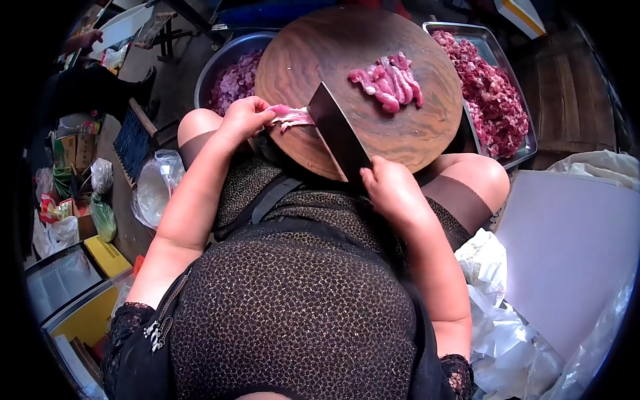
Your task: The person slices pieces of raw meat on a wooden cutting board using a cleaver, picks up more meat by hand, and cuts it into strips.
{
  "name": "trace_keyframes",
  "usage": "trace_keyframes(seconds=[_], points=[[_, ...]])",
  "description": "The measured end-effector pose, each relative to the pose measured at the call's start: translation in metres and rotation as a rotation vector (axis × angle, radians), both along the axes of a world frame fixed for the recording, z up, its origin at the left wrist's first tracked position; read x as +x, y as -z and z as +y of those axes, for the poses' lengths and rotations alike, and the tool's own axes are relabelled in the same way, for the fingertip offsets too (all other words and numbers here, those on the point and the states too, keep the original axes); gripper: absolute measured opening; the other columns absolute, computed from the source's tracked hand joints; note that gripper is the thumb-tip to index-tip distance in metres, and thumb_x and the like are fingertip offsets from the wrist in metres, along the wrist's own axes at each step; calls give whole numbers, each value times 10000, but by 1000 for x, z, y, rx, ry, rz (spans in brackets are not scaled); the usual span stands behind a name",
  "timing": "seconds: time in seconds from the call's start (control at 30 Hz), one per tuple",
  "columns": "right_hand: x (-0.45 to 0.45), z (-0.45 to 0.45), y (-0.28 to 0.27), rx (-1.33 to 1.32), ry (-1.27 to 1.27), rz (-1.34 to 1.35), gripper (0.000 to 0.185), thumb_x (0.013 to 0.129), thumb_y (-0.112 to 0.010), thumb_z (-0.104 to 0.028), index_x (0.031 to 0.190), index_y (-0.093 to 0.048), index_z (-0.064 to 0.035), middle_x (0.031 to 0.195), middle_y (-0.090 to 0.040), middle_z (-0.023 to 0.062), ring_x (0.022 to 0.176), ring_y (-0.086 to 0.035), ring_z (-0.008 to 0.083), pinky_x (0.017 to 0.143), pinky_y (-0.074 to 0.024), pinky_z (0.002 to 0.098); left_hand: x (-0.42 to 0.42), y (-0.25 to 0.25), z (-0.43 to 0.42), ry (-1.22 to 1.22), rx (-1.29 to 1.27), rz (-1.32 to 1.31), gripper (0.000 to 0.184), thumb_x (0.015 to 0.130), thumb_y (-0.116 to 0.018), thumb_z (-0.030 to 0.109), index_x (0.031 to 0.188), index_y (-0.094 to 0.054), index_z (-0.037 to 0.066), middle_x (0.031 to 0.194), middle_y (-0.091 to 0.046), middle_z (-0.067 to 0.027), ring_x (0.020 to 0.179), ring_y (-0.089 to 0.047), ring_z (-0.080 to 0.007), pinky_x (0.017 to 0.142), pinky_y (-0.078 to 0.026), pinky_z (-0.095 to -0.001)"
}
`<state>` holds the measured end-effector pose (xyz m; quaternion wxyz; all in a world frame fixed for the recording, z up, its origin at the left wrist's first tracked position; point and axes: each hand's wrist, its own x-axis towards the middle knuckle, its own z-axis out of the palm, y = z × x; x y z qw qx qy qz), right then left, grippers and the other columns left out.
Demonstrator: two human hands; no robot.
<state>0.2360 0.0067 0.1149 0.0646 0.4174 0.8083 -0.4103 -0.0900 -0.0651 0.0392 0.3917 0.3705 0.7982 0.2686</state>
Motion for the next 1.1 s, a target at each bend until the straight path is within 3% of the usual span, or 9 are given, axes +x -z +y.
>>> trace_keyframes(seconds=[0.33,0.47,0.53,0.63,0.7,0.93,1.0,1.03,1.1], points=[[-45,-10,4,281,-228,56,219,937,-515,-164,893,-566,44,826,-631,289,821,-612,470,728,-481,540,16,9,-3,60,-15,20,219,836,-727,205,927,-698,9,753,-705,-54,573,-601,-107,540,-489,-267],[-89,-4,13,364,-289,-10,182,903,-508,-128,902,-587,36,854,-670,250,820,-658,429,741,-526,504,32,0,-5,400,183,99,209,800,-714,127,970,-717,6,866,-737,-83,817,-665,-155,777,-528,-312],[-117,2,9,344,-306,-63,190,885,-519,-115,957,-627,24,915,-690,232,884,-677,391,781,-540,471,35,-4,-2,431,91,-248,213,796,-739,120,975,-717,6,882,-739,-80,862,-666,-156,806,-525,-338],[-142,15,-3,287,-345,-149,231,866,-544,-112,1014,-679,2,986,-711,209,963,-694,346,822,-554,437,70,-13,-13,596,202,-231,240,792,-788,144,974,-724,2,872,-732,-61,871,-656,-124,792,-525,-303],[-142,25,0,278,-385,-178,205,863,-570,-135,967,-703,-19,979,-712,203,968,-693,338,820,-551,443,69,-31,-13,582,-23,-226,249,817,-777,172,996,-714,11,880,-723,-43,819,-636,-91,751,-523,-270],[-61,26,15,162,119,286,296,944,-558,-267,952,-607,25,875,-651,276,876,-620,453,769,-483,509,20,-80,2,231,328,-133,188,874,-716,126,1003,-686,-7,855,-724,-73,764,-673,-132,753,-532,-263],[-48,24,6,-9,249,251,226,981,-541,-204,1028,-587,12,602,-547,62,498,-492,138,480,-419,320,20,-63,20,255,428,25,195,863,-712,101,1016,-666,-10,918,-691,-51,808,-634,-107,750,-507,-261],[-44,23,5,-6,250,250,226,981,-541,-204,1028,-587,12,602,-547,62,498,-492,138,480,-419,320,20,-60,28,338,305,81,238,845,-724,108,1051,-664,4,935,-699,-73,840,-655,-143,772,-513,-280],[-35,19,5,59,252,247,303,952,-555,-269,953,-584,33,864,-637,288,870,-608,470,760,-476,508,15,-39,40,517,18,313,387,772,-776,138,1125,-653,41,1003,-706,-129,927,-683,-252,839,-520,-338]])
